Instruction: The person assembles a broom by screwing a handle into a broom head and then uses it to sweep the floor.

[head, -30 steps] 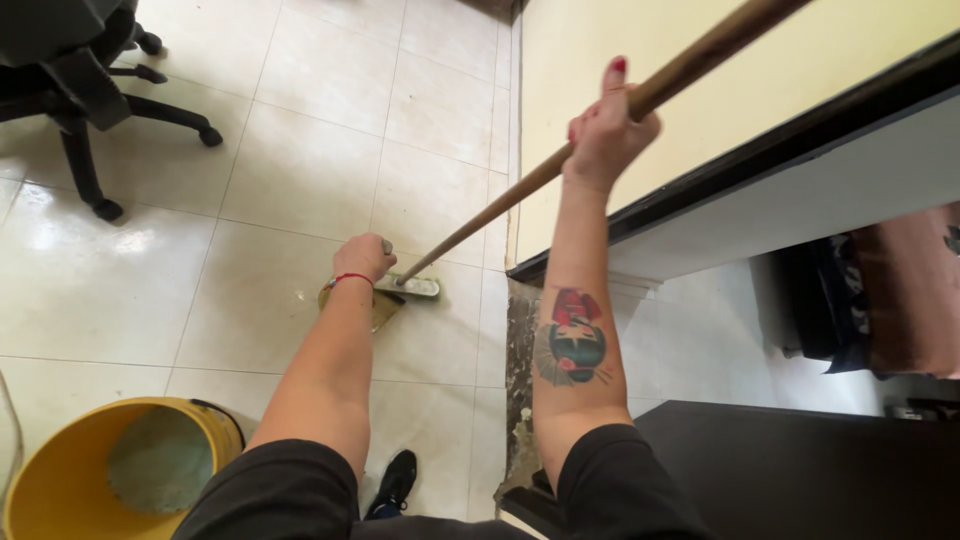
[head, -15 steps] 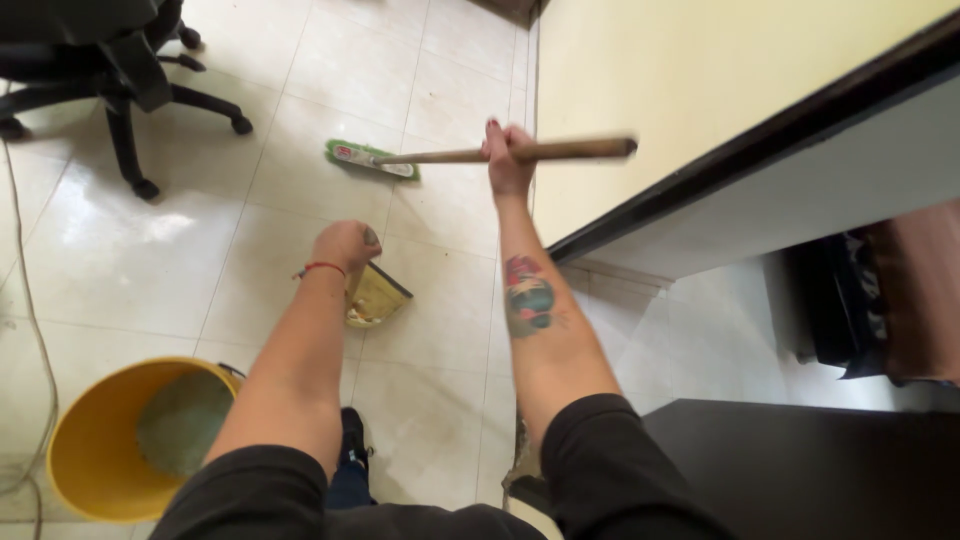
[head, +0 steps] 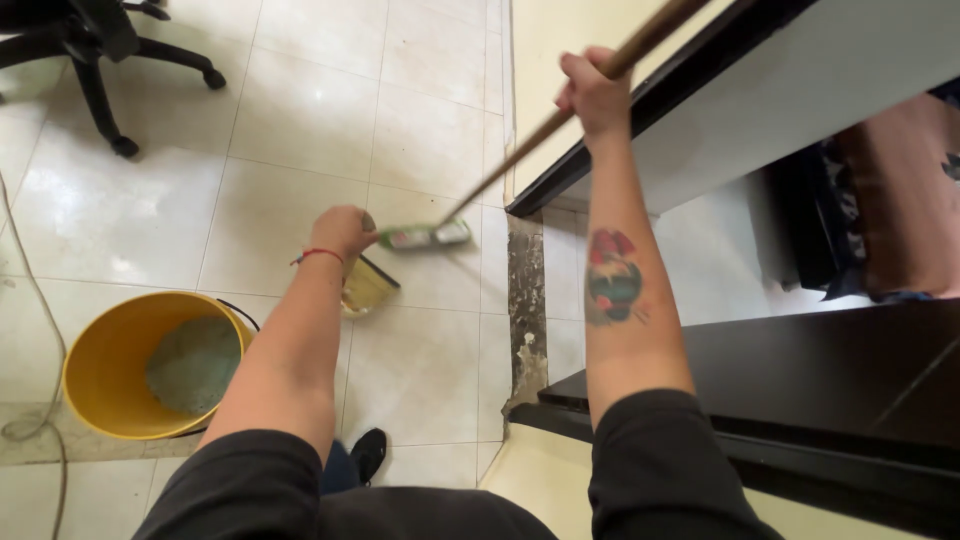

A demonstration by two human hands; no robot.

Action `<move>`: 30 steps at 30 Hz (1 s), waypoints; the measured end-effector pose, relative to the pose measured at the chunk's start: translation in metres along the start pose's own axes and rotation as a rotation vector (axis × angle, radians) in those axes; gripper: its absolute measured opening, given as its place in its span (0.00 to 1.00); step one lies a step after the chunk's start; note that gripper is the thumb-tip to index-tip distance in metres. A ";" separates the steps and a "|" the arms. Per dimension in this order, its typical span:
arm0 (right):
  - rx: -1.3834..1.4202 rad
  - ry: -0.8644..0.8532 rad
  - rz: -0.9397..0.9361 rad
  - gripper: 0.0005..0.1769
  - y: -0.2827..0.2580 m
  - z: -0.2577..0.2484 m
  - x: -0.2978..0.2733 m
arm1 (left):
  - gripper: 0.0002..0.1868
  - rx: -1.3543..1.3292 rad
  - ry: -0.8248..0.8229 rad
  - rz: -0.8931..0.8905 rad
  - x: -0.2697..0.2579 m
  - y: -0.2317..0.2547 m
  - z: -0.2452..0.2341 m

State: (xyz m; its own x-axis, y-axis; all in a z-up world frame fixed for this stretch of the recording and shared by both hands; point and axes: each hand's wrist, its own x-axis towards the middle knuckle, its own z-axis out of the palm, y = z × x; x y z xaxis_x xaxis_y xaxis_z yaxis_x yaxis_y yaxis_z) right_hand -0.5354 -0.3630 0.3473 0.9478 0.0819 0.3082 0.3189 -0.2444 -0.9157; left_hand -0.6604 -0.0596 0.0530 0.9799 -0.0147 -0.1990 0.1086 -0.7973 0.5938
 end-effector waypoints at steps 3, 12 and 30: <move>0.065 0.225 -0.053 0.15 0.002 -0.036 -0.020 | 0.10 -0.030 -0.062 -0.012 -0.008 0.000 0.010; -0.055 0.886 -0.433 0.28 -0.009 -0.115 -0.084 | 0.09 -0.021 -0.196 0.114 -0.027 -0.001 0.030; 0.086 0.901 -0.265 0.30 -0.069 0.051 -0.136 | 0.09 -0.014 -0.204 0.132 -0.064 0.002 0.038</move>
State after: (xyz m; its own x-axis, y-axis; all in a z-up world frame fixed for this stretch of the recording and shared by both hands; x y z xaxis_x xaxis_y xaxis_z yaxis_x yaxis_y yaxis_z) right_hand -0.6859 -0.3085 0.3552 0.4989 -0.6621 0.5593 0.5569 -0.2495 -0.7922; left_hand -0.7295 -0.0830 0.0377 0.9319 -0.2411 -0.2711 -0.0146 -0.7717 0.6358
